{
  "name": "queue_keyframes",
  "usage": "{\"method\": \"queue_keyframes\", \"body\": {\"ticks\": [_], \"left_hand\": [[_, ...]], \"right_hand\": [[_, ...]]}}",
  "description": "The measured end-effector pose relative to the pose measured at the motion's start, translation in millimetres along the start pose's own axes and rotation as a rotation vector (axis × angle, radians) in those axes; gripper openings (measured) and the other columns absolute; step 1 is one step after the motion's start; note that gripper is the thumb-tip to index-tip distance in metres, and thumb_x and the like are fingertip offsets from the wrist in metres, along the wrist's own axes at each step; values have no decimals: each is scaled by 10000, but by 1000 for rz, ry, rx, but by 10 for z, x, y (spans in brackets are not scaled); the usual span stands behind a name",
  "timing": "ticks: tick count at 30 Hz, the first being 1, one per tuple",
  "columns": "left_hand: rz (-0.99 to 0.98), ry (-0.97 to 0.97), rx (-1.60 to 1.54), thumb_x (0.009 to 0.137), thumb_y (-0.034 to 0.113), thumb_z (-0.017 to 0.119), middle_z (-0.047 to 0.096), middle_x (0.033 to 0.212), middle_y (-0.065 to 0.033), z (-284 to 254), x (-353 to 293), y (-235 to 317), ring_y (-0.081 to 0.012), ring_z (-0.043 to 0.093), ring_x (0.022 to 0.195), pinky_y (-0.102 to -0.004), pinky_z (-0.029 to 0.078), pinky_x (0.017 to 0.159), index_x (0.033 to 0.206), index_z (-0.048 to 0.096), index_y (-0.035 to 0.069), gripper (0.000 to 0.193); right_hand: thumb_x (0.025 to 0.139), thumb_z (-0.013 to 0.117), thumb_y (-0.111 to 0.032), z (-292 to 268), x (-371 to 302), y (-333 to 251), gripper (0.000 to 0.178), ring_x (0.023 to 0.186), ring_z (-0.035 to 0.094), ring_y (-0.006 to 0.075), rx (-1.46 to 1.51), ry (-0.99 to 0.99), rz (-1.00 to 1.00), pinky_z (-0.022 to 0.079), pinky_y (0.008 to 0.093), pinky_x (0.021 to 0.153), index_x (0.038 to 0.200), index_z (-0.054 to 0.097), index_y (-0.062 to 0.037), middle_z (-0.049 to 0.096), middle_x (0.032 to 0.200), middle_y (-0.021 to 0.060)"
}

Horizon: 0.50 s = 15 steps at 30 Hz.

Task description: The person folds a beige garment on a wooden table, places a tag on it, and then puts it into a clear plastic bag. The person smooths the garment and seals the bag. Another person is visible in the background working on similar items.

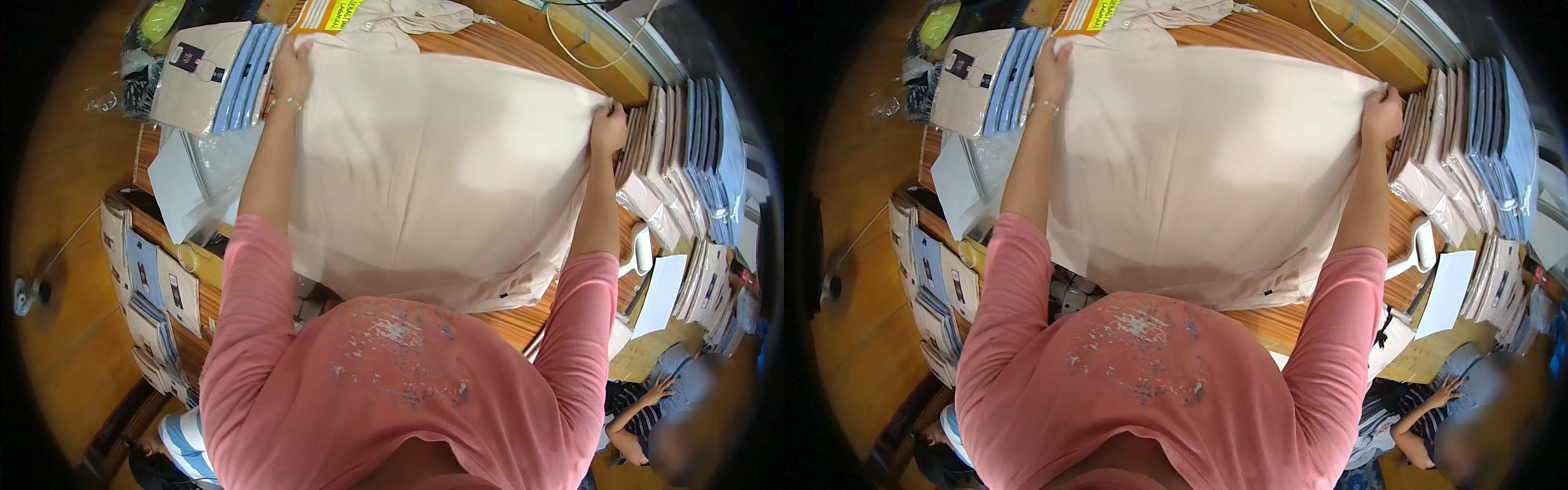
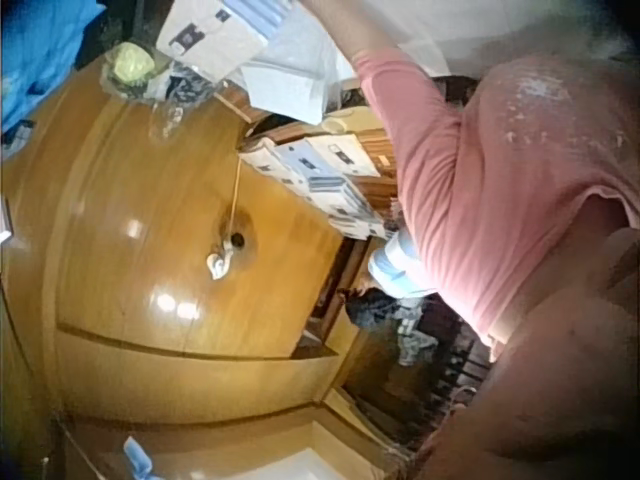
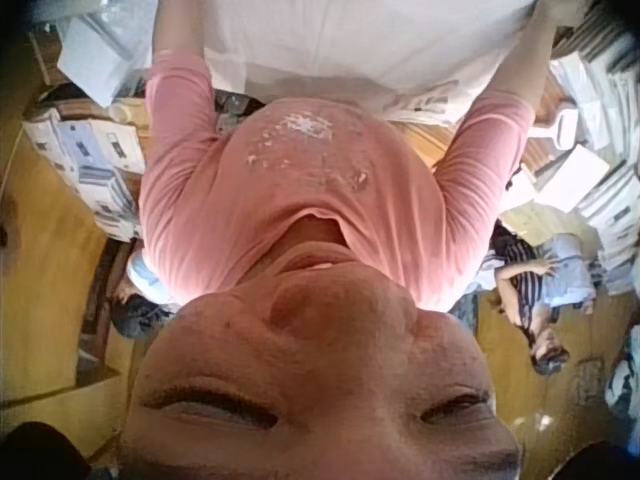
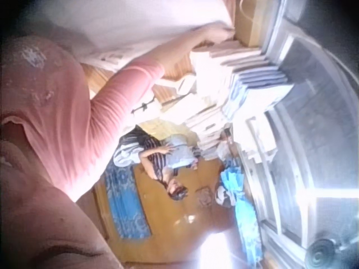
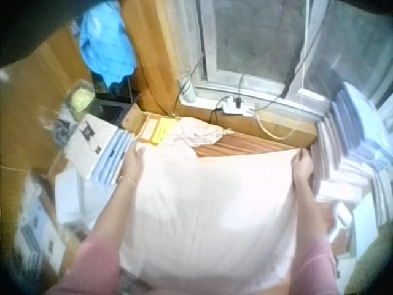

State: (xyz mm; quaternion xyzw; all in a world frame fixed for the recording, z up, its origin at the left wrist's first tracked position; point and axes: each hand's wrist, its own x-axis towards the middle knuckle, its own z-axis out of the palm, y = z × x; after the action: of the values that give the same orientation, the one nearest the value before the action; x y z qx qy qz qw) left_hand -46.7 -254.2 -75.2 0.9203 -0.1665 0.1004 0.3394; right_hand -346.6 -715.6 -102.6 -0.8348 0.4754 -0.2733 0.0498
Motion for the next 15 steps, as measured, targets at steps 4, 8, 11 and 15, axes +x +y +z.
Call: {"method": "queue_keyframes", "body": {"ticks": [4,8,11,15], "left_hand": [[70,228,192,851,327,579,623,952,-218,44,346,244,-395,595,861,-453,457,721,1051,545,40,352],[172,37,345,839,346,588,572,1074,-229,114,320,245,-386,526,1009,-459,410,828,1084,522,19,414],[423,58,133,838,301,596,488,1213,-203,89,-222,396,-358,407,1155,-449,300,972,1176,496,8,458],[423,-216,49,864,151,542,471,1253,-186,-496,-1307,221,-341,379,1201,-432,241,1041,1240,469,14,406]], "right_hand": [[889,433,-277,-33,65,-98,238,861,620,378,-100,-178,64,475,486,711,1054,496,-117,644,935,190],[887,469,-306,-89,146,-136,294,940,600,376,-57,-197,136,466,485,763,1077,492,-83,627,1004,188],[868,528,-317,-279,-30,-3,354,985,562,380,-67,20,-142,460,488,770,1098,493,-50,588,1049,189],[860,550,-306,-1116,-850,-107,302,880,589,322,153,-120,-418,462,432,698,1004,564,-41,596,960,172]]}}
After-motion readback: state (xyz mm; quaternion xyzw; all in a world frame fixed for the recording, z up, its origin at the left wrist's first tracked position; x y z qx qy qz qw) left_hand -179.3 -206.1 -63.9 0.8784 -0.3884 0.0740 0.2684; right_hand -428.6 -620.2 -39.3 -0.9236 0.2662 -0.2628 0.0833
